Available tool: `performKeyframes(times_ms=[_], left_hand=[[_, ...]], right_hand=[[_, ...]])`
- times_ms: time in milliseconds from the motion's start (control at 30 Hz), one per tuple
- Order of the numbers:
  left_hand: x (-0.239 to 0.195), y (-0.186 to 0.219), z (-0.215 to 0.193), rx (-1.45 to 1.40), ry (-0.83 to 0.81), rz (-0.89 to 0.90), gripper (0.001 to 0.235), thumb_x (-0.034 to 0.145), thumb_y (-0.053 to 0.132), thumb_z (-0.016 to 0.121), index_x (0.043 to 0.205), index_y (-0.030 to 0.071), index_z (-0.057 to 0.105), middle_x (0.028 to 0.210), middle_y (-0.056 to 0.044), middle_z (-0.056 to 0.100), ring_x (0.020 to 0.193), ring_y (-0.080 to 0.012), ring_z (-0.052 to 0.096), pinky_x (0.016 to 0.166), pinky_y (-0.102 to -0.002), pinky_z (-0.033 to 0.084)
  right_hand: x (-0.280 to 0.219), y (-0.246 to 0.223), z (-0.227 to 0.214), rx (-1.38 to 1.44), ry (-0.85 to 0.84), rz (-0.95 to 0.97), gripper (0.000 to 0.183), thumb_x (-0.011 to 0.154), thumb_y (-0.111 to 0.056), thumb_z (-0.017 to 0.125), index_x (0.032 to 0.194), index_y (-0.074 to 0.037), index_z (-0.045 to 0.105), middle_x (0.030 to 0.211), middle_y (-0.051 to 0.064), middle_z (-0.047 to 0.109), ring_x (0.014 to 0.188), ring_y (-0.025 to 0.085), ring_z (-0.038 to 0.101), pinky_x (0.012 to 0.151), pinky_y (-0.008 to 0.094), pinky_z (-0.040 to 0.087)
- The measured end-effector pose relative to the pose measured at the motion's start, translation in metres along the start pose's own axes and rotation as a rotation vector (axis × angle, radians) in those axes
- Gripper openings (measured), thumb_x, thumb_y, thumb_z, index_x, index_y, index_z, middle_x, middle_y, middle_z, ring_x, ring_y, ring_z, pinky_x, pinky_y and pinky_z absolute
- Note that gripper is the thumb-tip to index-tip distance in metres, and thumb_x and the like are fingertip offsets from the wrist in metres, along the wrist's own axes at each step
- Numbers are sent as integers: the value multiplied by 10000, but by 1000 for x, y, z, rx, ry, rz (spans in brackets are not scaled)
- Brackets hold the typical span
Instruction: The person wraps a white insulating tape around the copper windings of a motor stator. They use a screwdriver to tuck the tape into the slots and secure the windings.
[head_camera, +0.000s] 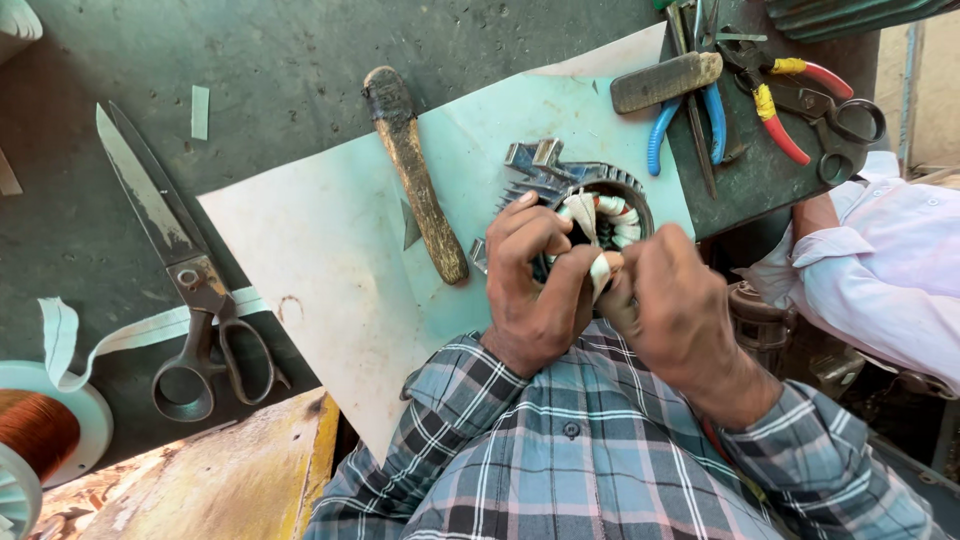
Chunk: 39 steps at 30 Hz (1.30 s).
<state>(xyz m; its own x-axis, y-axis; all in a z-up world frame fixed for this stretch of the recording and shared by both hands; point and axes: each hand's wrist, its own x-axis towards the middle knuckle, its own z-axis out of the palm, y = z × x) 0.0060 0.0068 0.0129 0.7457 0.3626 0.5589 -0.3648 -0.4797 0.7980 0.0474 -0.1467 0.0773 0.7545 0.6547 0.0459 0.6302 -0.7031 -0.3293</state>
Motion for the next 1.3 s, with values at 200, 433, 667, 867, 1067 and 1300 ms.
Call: performKeyframes(times_ms=[200,433,667,867,1067,1300], left_hand=[[2,3,-1,24,-2,-11,241,885,138,867,1003,47,677,1129,-101,496,1090,-287,579,1134,-557,513],[5,1,-2,14,-19,-12,261,862,153,876,1002,68,672,1108,-95,460,1079,-264,562,1136,-556,509],[1,-1,0,-3,-29,-25,303,845,176,899,997,55,667,1110,-100,465,1079,-266,557,1136,-549,499],[1,0,0,13,-21,-34,241,851,107,865,986,57,671,1112,-95,472,1099,-268,571,1145,-537,508],[0,0,0,12,-32,-32,242,827,68,851,993,55,675,1124,-94,481,1112,-273,582,1145,-541,509],[1,0,2,-18,-20,-82,241,830,101,873,989,82,692,1114,-70,472,1095,-247,578,1147,-529,506]], right_hand=[[-2,15,-15,227,137,149,217,1158,-147,591,977,-41,536,843,58,467,687,166,471,632,335,398],[6,-7,-42,151,63,129,100,946,-53,759,1026,-6,722,844,75,596,693,116,590,573,260,480],[4,-25,-34,218,0,292,144,866,-47,801,988,14,753,748,77,593,591,100,586,498,257,464],[8,-21,-16,124,-17,180,157,914,-86,722,913,22,609,847,119,586,686,242,598,590,382,474],[11,-19,-14,243,-58,259,136,961,-98,649,945,31,610,842,145,570,663,275,590,589,412,457],[27,-2,-43,337,-237,251,105,913,-95,694,929,7,674,786,90,581,582,165,552,517,321,429]])
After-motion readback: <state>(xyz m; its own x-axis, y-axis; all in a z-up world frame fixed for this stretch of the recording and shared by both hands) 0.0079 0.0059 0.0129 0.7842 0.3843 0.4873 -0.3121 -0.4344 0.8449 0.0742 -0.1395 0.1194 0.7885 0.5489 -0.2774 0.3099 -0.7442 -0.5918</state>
